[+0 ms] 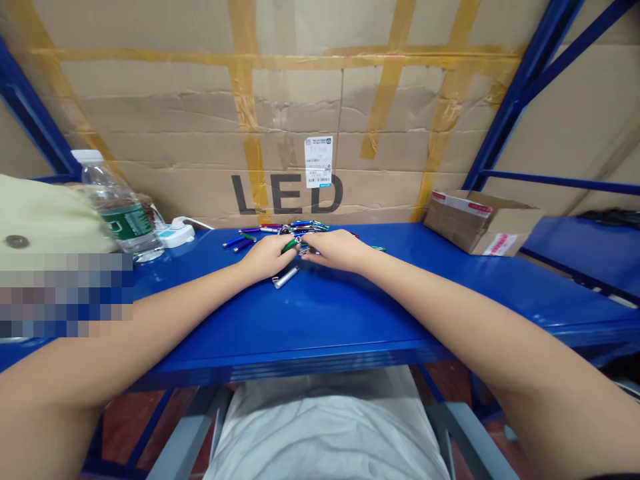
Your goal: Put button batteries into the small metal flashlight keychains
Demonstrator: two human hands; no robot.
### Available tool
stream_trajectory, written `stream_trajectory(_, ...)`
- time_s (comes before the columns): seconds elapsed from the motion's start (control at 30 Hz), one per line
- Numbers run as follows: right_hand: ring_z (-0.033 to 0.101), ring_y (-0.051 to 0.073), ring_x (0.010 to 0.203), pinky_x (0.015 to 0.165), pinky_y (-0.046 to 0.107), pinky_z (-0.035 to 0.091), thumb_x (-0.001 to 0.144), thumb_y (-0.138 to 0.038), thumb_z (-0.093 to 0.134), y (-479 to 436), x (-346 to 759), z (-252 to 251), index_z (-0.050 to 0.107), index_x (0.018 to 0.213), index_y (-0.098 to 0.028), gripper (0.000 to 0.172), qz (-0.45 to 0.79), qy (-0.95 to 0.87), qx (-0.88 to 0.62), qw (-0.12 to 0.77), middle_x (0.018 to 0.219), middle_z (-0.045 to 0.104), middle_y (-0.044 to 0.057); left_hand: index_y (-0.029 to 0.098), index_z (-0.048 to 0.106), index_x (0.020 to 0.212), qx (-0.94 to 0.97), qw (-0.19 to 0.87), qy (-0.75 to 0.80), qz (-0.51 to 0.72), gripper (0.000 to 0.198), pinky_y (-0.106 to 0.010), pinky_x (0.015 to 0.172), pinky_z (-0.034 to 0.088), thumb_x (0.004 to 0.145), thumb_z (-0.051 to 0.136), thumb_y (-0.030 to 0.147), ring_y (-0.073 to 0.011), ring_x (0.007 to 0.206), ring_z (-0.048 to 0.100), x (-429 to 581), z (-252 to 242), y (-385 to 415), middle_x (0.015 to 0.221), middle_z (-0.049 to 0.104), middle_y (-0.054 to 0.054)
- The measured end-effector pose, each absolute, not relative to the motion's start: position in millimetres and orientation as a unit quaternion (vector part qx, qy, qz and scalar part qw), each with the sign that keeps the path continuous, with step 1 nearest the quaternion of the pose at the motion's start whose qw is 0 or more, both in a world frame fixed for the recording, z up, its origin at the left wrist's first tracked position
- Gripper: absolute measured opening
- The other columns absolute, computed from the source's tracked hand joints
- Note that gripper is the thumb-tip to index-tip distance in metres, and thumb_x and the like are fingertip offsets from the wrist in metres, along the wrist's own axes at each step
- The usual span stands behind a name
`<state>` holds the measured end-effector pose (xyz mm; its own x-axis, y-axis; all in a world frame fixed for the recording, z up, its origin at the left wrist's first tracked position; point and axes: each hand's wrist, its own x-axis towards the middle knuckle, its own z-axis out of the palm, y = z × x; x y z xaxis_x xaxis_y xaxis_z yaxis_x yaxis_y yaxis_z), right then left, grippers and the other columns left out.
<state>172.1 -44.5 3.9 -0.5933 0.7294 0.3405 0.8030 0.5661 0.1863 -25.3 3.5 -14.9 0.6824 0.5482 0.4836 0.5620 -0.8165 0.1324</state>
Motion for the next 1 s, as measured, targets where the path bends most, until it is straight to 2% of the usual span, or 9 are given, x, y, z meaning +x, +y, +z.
stream_trajectory(0.13,0.065,0.026,0.075,0.065,0.033,0.041,0.098,-0.04,0.033,-44.9,169.7,2.1,0.062,0.104,-0.014,0.039,-0.237,-0.856,-0.459,0.037,0.087,0.071,0.014,0.018,0.054,0.072,-0.923,0.003,-0.294,-0.249,0.024,-0.027,0.062,0.038,0.09,0.043,0.028,-0.0164,0.066,0.055,-24.5,-14.1,2.1,0.07,0.062,-0.002)
stream_trajectory(0.33,0.067,0.027,0.074,0.064,0.034,0.042,0.096,-0.03,0.035,-41.6,162.6,1.4,0.062,0.1,-0.012,0.033,-0.239,-0.849,-0.472,0.011,0.08,0.071,0.015,0.018,0.053,0.07,-0.92,0.014,-0.305,-0.246,0.03,-0.027,0.061,0.037,0.092,0.04,0.033,-0.0169,0.065,0.054,-22.4,-13.8,2.1,0.07,0.062,-0.004)
stream_trajectory(0.5,0.067,0.027,0.079,0.065,0.032,0.042,0.095,-0.027,0.036,-40.2,164.6,3.7,0.057,0.109,-0.01,0.03,-0.197,-0.826,-0.528,0.038,0.09,0.071,0.017,0.019,0.053,0.07,-0.919,0.037,-0.323,-0.222,0.031,-0.028,0.061,0.038,0.092,0.041,0.037,-0.0186,0.067,0.056,-24.3,-14.5,4.4,0.072,0.064,-0.005)
stream_trajectory(0.67,0.065,0.023,0.083,0.067,0.03,0.04,0.099,-0.028,0.03,-42.2,174.1,10.7,0.051,0.116,-0.01,0.032,-0.147,-0.808,-0.564,0.091,0.096,0.07,0.015,0.019,0.055,0.087,-0.914,0.051,-0.359,-0.182,0.018,-0.03,0.059,0.04,0.089,0.045,0.034,-0.0219,0.07,0.059,-26.6,-13.9,4.1,0.08,0.065,-0.006)
stream_trajectory(0.87,0.065,0.023,0.081,0.065,0.03,0.038,0.1,-0.031,0.029,-42.6,169.9,6.1,0.05,0.112,-0.012,0.03,-0.164,-0.829,-0.526,0.092,0.095,0.07,0.014,0.018,0.058,0.089,-0.939,0.075,-0.292,-0.167,0.033,-0.032,0.071,0.044,0.096,0.034,0.039,-0.0241,0.084,0.062,-26.9,-12.8,2.2,0.092,0.068,-0.009)
stream_trajectory(1.0,0.065,0.023,0.08,0.066,0.03,0.038,0.1,-0.031,0.025,-42.6,167.3,2.6,0.049,0.114,-0.012,0.033,-0.176,-0.832,-0.52,0.079,0.095,0.07,0.015,0.018,0.061,0.09,-0.942,0.07,-0.281,-0.171,0.036,-0.032,0.074,0.045,0.097,0.033,0.04,-0.0234,0.086,0.062,-27.8,-14.0,3.5,0.095,0.069,-0.009)
